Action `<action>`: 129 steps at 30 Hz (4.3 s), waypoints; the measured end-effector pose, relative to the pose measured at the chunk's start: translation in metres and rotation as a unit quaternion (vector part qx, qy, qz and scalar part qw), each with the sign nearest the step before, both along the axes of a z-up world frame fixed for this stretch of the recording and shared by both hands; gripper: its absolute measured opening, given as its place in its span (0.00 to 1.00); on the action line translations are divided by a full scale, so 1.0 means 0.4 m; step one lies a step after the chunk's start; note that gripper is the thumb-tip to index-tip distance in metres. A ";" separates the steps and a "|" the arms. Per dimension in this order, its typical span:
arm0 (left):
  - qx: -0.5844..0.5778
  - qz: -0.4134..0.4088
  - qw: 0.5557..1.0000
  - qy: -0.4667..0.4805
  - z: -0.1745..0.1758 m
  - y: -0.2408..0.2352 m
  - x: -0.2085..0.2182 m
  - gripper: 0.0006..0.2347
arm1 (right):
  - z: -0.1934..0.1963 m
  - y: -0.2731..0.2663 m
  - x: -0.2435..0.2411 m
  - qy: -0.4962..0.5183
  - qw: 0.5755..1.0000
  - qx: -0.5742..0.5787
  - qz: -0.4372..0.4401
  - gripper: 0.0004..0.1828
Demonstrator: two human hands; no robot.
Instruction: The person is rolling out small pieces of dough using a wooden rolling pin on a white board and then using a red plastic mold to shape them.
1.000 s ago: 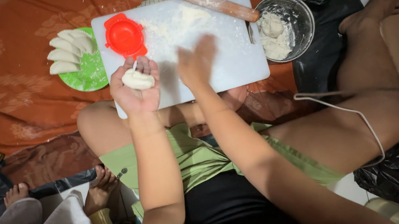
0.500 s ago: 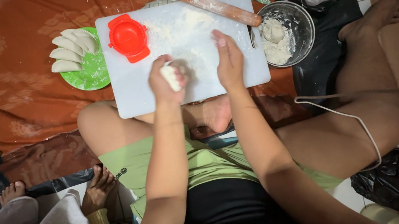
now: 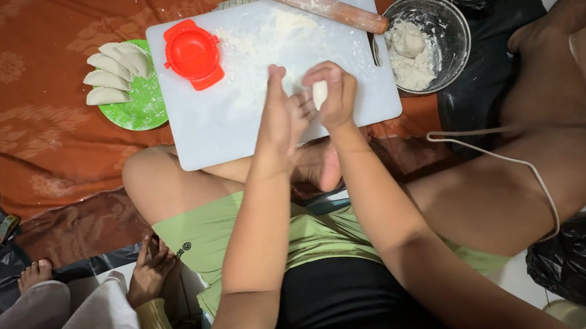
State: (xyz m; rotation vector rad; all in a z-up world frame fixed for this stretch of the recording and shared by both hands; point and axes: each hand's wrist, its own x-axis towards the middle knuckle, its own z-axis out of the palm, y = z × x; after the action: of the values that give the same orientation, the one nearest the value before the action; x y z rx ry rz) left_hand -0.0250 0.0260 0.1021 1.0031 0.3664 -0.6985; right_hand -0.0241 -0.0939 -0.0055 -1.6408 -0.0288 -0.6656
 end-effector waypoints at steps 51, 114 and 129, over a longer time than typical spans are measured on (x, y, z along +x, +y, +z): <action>0.302 0.016 0.917 -0.260 -0.039 0.027 -0.037 0.23 | 0.074 0.023 -0.017 0.118 0.918 0.380 -0.001 0.31; 0.178 0.144 0.957 -0.176 -0.102 0.096 0.050 0.24 | 0.130 0.188 -0.053 -0.063 0.995 -0.041 0.059 0.29; 0.193 -0.083 0.949 -0.235 -0.011 0.136 0.011 0.22 | 0.173 0.097 -0.027 0.126 0.991 -0.034 -0.025 0.26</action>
State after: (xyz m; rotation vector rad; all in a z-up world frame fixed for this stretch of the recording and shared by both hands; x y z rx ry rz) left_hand -0.0206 0.0804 0.0978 1.5463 -0.0068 -0.5222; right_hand -0.0350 -0.0552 0.0638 -1.7868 0.1750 -0.4949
